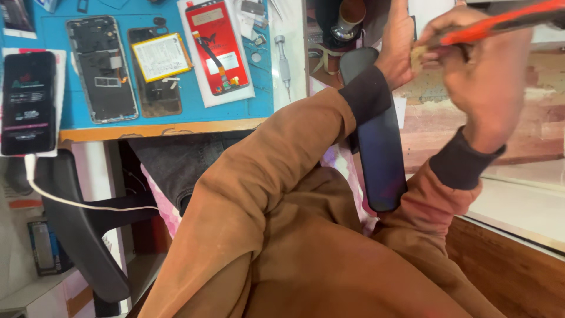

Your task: The person cleans the inside of a smartphone frame with a brush and then installs a battery into the frame. The person handles the frame and battery by hand.

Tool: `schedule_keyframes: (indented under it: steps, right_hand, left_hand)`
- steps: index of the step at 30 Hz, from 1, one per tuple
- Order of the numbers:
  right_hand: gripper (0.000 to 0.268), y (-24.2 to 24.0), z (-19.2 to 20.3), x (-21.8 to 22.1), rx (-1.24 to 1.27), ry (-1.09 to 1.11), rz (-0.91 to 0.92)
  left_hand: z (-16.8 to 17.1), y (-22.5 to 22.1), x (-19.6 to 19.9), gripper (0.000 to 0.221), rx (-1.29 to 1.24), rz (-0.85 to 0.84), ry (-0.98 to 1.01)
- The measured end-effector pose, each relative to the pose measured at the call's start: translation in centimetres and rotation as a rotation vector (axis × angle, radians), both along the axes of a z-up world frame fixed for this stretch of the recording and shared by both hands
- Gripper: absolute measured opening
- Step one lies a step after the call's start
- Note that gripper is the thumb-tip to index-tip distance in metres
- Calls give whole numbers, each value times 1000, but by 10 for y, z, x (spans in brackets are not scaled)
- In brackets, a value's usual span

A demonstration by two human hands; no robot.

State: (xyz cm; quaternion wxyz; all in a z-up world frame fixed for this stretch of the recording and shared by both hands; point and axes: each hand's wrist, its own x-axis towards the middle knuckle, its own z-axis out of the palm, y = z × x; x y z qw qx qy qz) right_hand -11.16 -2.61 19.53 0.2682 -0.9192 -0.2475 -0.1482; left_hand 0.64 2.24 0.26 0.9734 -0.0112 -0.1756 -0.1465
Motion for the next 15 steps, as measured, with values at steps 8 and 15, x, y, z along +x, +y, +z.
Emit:
schedule_keyframes:
  steps: [8,15]
  right_hand:
    - [15,25,29,-23,761,176,-4]
    - [16,90,38,-47,1028,363,165]
  left_hand:
    - [83,140,-29,86,225,96,-21]
    - [174,246,-131,87,184,131,40]
